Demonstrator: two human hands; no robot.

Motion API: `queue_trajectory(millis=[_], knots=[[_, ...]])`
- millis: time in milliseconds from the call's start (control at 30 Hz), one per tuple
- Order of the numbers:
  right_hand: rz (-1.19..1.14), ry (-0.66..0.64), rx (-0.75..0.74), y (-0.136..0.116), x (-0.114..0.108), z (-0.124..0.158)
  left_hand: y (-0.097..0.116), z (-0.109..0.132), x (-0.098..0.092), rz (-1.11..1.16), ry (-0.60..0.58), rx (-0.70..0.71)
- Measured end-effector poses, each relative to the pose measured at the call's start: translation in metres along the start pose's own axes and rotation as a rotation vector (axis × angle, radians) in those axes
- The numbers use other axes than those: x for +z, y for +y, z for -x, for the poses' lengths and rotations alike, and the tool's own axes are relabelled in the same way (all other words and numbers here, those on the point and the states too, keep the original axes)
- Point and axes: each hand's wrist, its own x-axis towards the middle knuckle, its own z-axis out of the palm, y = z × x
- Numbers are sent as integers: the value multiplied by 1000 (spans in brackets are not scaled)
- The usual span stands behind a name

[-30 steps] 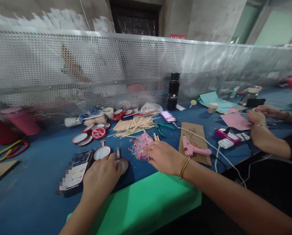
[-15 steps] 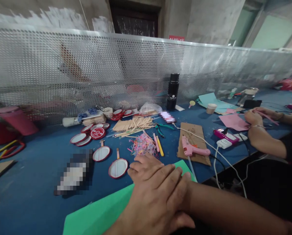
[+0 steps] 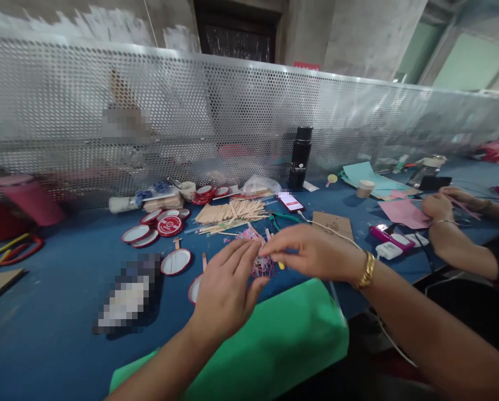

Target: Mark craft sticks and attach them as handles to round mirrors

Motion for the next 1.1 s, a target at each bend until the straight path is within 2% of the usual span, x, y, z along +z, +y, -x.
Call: queue_trajectory(millis=[33,100,200,267,367,467,733,867,1033,1100], knots=[[-5,36,56,9,-3,-9,-1,4,4,12,-1,-16],[102,37,153,25,4,-30,2,11,12,73,-41,85],[326,-94,253,39,35,-71,12,23,21,126,-104,220],[501,-192,272,43,56,-98,17,31,26,154,-138,311],[564,-243,288,45,78,-131,19,39,29,210,-135,423],[611,-263,305,47,90,-151,17,44,31,267,-146,427],[629,-313,307,54,112,-166,19,49,37,382,-145,346],[588,-267,319,53,107,-169,18,48,37,451,-159,313],[460,-77,286,55,81,-158,15,46,28,602,-157,166],[162,157,211,55,71,-143,16,47,25,671,-104,39]])
